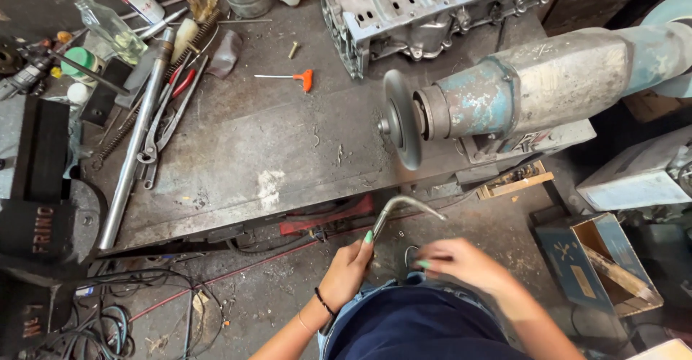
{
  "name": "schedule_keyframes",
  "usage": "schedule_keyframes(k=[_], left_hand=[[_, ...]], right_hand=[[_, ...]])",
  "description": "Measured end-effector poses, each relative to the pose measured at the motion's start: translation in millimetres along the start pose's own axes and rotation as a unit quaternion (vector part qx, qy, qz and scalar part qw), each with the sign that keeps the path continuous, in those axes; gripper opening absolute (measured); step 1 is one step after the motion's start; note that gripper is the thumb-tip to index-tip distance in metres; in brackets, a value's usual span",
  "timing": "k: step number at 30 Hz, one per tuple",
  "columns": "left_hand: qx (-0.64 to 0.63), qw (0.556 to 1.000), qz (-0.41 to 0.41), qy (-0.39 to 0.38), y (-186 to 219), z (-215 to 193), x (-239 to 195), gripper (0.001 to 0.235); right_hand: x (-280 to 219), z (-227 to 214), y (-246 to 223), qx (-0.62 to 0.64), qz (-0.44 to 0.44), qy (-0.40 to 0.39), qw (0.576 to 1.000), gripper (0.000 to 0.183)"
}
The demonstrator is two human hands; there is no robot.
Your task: Polishing a bent metal rod using a bench grinder
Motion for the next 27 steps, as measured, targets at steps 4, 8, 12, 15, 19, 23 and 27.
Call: schedule_keyframes(k=[4,8,12,15,19,23,27], left_hand=[[0.016,0.986,0.166,-0.024,-4.3,-5.2,-15.8,0.04],[0.052,0.951,0.301,-0.04,12.1,-4.9,-20.9,0.034],[0.083,0.942,0.324,-0.017,17.2,0.9,-12.9,0.034],[0.078,0.94,0.331,-0.014,20.9,0.9,-12.1,0.033],[0.039,0.946,0.322,0.002,26.6,-0.2,-14.8,0.037],[0.038,0.949,0.312,0.022,28.5,-1.2,-15.0,0.036],[0.049,0.954,0.295,0.033,22.3,1.4,-15.7,0.037]], right_hand=[[-58.1,-43.5,-11.9,-0.057,0.005,0.071,0.996,0.036],[-114.5,-46.0,-82.0,-0.038,-0.099,0.371,0.922,0.034],[-115.8,-15.0,-105.7,-0.151,-0.305,0.4,0.851,0.037],[-121.0,-11.0,-128.9,-0.13,-0.302,0.471,0.819,0.028],[-131.3,-26.0,-123.5,0.047,-0.347,0.432,0.831,0.076],[-117.2,-22.6,-125.8,0.08,-0.333,0.38,0.859,0.055],[-84.0,-9.4,-106.9,-0.02,-0.245,0.404,0.881,0.031]])
Point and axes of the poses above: each hand's wrist, its own x-axis towards the middle knuckle, its own z-axis out of the palm, y = z × x, the point moved 1 cm from there along x, towards the middle knuckle, and after that the axes turned 7 degrees about z, right-handed, at the moved point
